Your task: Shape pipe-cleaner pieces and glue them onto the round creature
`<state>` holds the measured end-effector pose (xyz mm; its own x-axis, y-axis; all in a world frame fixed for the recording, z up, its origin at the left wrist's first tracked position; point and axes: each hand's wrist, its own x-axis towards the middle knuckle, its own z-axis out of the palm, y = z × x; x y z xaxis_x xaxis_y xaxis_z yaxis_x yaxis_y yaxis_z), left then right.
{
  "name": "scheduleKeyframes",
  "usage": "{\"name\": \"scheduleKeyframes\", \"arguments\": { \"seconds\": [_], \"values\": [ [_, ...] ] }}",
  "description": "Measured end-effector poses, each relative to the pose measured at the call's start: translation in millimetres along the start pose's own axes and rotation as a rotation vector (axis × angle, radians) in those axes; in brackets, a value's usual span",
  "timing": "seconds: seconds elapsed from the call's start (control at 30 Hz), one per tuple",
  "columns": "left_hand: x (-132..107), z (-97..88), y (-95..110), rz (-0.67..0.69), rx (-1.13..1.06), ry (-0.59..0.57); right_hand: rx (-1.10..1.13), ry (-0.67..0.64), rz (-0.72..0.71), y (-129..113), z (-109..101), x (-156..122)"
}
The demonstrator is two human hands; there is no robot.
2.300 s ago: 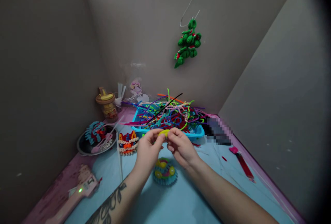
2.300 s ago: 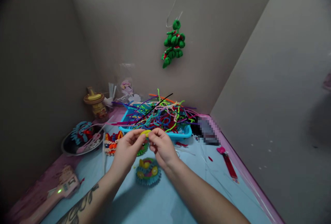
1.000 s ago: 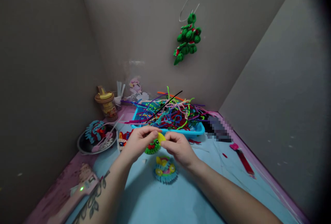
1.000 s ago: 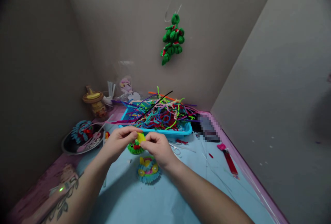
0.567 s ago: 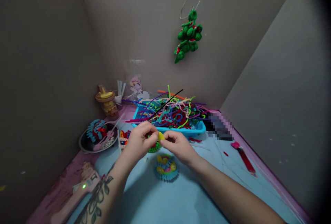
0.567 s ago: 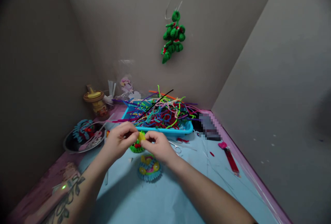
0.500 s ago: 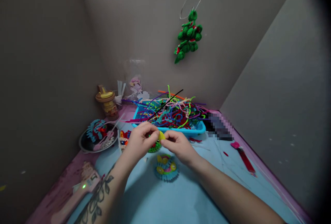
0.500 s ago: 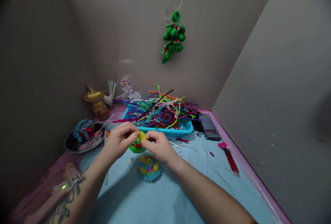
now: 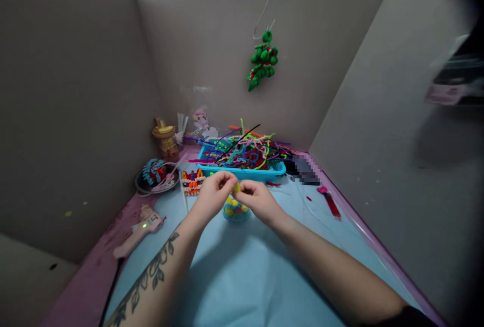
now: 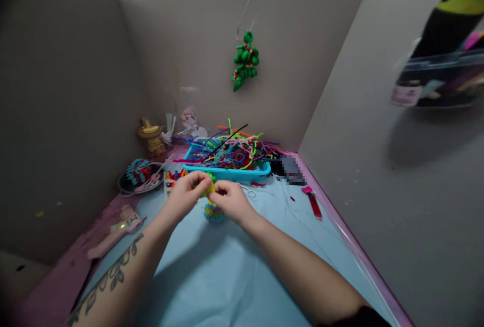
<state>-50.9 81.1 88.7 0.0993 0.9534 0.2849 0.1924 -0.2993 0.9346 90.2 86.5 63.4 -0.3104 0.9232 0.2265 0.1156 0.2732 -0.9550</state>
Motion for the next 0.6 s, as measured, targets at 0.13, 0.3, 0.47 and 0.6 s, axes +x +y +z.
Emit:
{"name": "scheduleKeyframes", "arguments": {
  "seconds": [0.13,0.3,0.47,0.6],
  "values": [
    [-44,14.9,-13,-0.160,-0.297,0.083,-0.067,0.047,-0.011,6,7,-28],
    [-62,21.6,-37,-0.244,-0.436,0.381,-0.127,0.233,-0.054,3,43,-56],
    [-35,-13.4,-43,-0.313,-0.641,0.682,-0.407,0.144,-0.471,-25,113,-132],
    [-30,-41.4,-42,-0.325,-0.799,0.811,-0.520,-0.200,-0.561,-38,142,-185]
  ]
}}
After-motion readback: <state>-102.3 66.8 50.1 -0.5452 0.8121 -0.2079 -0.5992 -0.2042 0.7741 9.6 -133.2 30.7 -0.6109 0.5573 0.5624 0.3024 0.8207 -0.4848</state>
